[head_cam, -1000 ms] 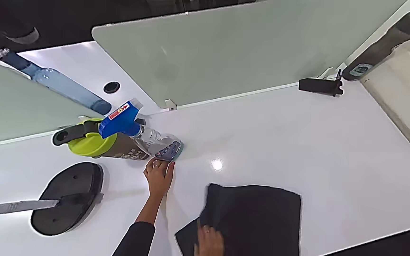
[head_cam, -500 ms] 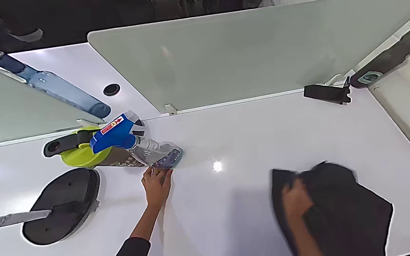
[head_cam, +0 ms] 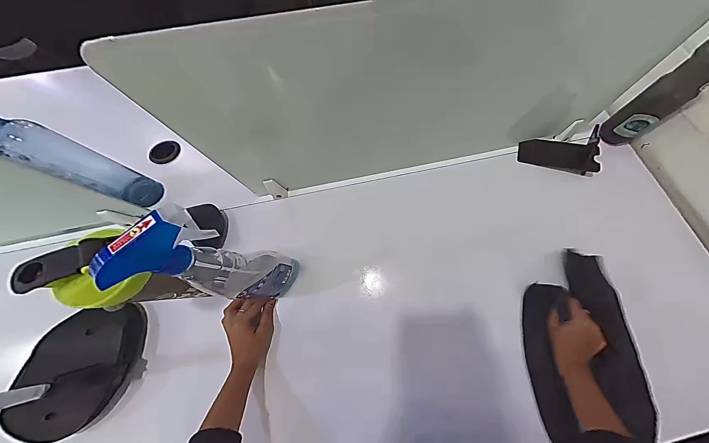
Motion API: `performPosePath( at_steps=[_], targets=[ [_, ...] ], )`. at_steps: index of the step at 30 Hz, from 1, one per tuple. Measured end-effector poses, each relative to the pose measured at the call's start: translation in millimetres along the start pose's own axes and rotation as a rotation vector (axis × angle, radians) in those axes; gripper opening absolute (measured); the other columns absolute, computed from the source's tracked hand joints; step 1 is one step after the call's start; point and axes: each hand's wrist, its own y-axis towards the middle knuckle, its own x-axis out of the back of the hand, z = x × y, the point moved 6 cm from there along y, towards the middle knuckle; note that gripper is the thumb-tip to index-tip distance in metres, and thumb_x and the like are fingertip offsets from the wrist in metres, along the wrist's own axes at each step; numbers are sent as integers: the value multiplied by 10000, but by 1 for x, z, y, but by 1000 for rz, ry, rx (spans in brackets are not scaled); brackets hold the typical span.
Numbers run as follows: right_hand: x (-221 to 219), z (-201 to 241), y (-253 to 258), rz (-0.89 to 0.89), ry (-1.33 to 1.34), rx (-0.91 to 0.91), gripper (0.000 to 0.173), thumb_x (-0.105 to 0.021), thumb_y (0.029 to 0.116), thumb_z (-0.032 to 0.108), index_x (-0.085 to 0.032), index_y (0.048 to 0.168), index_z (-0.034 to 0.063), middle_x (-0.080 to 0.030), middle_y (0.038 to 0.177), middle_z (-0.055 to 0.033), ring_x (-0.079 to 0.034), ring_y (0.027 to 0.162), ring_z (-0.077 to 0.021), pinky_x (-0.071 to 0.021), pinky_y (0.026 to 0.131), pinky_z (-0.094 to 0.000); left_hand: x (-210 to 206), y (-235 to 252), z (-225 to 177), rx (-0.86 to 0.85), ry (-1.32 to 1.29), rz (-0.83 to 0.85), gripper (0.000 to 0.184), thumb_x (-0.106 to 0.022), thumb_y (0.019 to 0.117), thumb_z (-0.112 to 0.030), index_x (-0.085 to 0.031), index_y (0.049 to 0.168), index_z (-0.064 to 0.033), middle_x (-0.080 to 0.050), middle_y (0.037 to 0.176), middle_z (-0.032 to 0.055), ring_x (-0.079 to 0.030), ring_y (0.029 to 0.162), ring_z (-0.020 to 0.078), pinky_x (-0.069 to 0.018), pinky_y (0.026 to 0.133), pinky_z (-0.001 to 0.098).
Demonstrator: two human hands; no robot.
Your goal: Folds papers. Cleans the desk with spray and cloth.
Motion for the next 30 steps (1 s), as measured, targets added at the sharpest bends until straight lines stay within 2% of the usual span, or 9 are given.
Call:
performPosePath(
  at_steps=[2,4,8,12,17,21,24,27,30],
  targets=[
    [2,-12,5,8,-32,-126,459,-544,1030,168,-531,1442,-35,-629,1213,-403,-620,1087,-612,-436,867,-739,0,0,-2,3,36,-7,445,-509,988,-301,-754,984,70,-705,1125,285,-501,1232,581,-286,1053,696],
    [-3,32,-34,37,-4,-82,459,-564,1009,148,-544,1424,-46,-641,1171,-405,-636,1026,-614,-452,826,-744,-1,-1,-4,-4,42,-23,436,-516,983,-298,-753,989,67,-698,1135,299,-505,1218,595,-301,1027,706],
    [-43,184,-208,26,118,398,383,-693,819,67,-756,1196,36,-747,804,-167,-726,655,-338,-556,531,-500,-1,1,0,-10,43,-18,415,-527,984,-302,-759,1015,40,-691,1176,287,-497,1247,589,-301,1026,726],
    [-64,257,-355,22,223,861,233,-720,783,95,-808,998,111,-737,752,-43,-721,663,-190,-558,554,-332,-3,1,3,-35,15,7,407,-523,993,-281,-749,1045,53,-659,1241,311,-489,1273,592,-309,1036,733],
    [-35,150,-271,-33,189,518,81,-711,778,57,-762,809,3,-704,689,-149,-715,611,-312,-545,499,-473,-2,-1,7,-21,-38,47,369,-538,991,-237,-745,1041,65,-645,1260,318,-470,1298,576,-289,1085,698],
    [2,4,-156,-56,73,121,317,-643,944,88,-683,1190,-109,-687,1029,-383,-679,907,-588,-485,732,-739,-3,0,4,-2,-22,35,334,-547,992,-200,-736,1048,70,-646,1236,330,-489,1271,576,-311,1065,692],
    [7,-54,-103,-64,-19,-205,451,-559,1021,183,-551,1414,-38,-641,1145,-416,-631,1025,-626,-440,808,-753,-3,0,2,15,-12,29,313,-556,992,-184,-742,1050,61,-662,1209,311,-507,1259,557,-316,1064,687],
    [-15,-22,-114,-93,-42,-225,501,-504,1034,241,-504,1439,-54,-669,1086,-382,-663,985,-580,-476,811,-709,-3,0,-1,33,36,33,310,-551,988,-197,-745,1031,41,-680,1169,287,-531,1236,535,-331,1047,675],
    [-36,112,-187,-24,35,120,425,-628,940,128,-625,1318,-67,-709,993,-330,-704,841,-526,-513,681,-672,-4,2,-4,47,55,34,312,-541,988,-202,-748,1025,28,-688,1168,278,-531,1247,528,-333,1038,677]
  ],
)
